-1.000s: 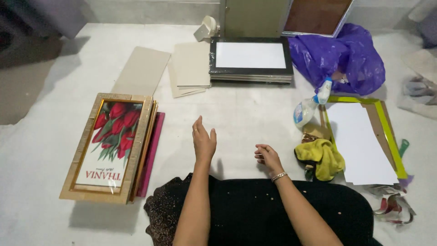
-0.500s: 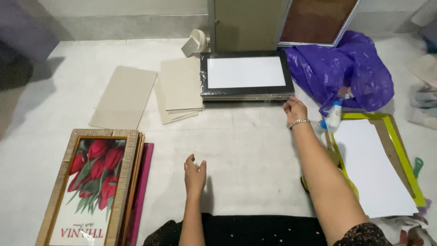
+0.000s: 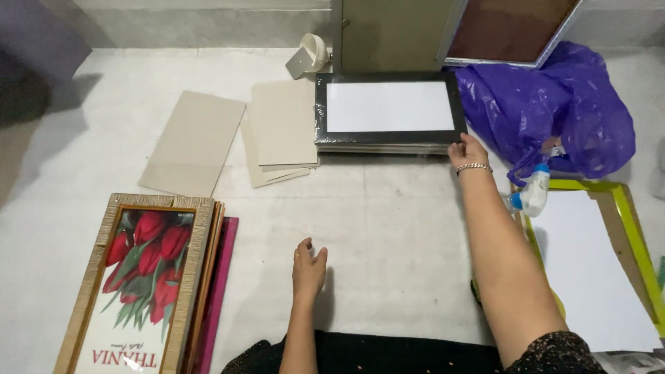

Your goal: Cleaning and preparing various picture frames using a cloth and a brush

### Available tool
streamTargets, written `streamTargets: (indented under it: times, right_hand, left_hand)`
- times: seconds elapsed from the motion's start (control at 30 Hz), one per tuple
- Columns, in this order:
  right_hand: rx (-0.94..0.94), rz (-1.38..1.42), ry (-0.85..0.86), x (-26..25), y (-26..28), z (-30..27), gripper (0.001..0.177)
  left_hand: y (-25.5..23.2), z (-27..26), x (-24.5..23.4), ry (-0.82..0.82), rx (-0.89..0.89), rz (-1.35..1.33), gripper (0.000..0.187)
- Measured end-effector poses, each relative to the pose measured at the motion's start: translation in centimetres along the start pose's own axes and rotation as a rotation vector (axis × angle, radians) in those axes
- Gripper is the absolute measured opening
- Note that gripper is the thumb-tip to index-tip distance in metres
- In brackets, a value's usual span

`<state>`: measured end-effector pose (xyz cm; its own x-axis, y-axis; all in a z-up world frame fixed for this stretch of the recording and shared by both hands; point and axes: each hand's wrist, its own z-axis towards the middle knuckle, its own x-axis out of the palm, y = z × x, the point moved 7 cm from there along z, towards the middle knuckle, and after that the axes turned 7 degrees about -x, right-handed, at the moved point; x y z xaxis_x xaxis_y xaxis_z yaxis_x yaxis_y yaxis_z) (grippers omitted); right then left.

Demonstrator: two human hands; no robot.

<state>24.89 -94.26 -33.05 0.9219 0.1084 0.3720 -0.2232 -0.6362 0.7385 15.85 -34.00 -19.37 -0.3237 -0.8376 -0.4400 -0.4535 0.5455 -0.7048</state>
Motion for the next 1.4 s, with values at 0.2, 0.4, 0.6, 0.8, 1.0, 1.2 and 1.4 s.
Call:
streamTargets:
  times: [0.2, 0.4, 0.6, 0.8, 1.0, 1.2, 1.4]
  right_hand:
    - [-0.020, -0.078, -0.007, 0.5, -0.5, 0.6, 0.065]
    - [0.012, -0.170, 0.054, -0.3, -2.6, 8.6, 0.043]
    - [0.074, -0.088, 0.074, 0.7, -0.8, 3.9, 0.034]
    - [0.200, -0.046, 0.196, 2.1, -0.1, -2.2, 0.063]
    - [0.214, 0.203, 0.244, 4.3, 3.6, -20.4, 0.083]
    - [0.125, 0.137, 0.380, -3.6, 2.3, -20.1, 0.070]
    - [0.144, -0.061, 0.330, -16.3, 0.2, -24.2, 0.042]
  left_hand:
    - [0.1, -0.2, -0.2, 0.008, -0.001, -0.007, 0.060]
    - [-0.3, -0.8, -0.6, 0.034, -0.012, -0.051, 0.059]
    - [-0.5, -0.3, 0.0, 0.055, 0.001, -0.047, 0.057]
    - [-0.5, -0.5, 0.0, 0.042, 0.015, -0.056, 0.055]
    - [0.9, 1.0, 0.6, 0.030, 0.032, -0.025, 0.054]
    - [2.1, 2.6, -1.9, -0.207, -0.047, -0.297, 0.054]
    - [2.8, -0.6, -4.5, -0.202, -0.213, -0.961, 0.095]
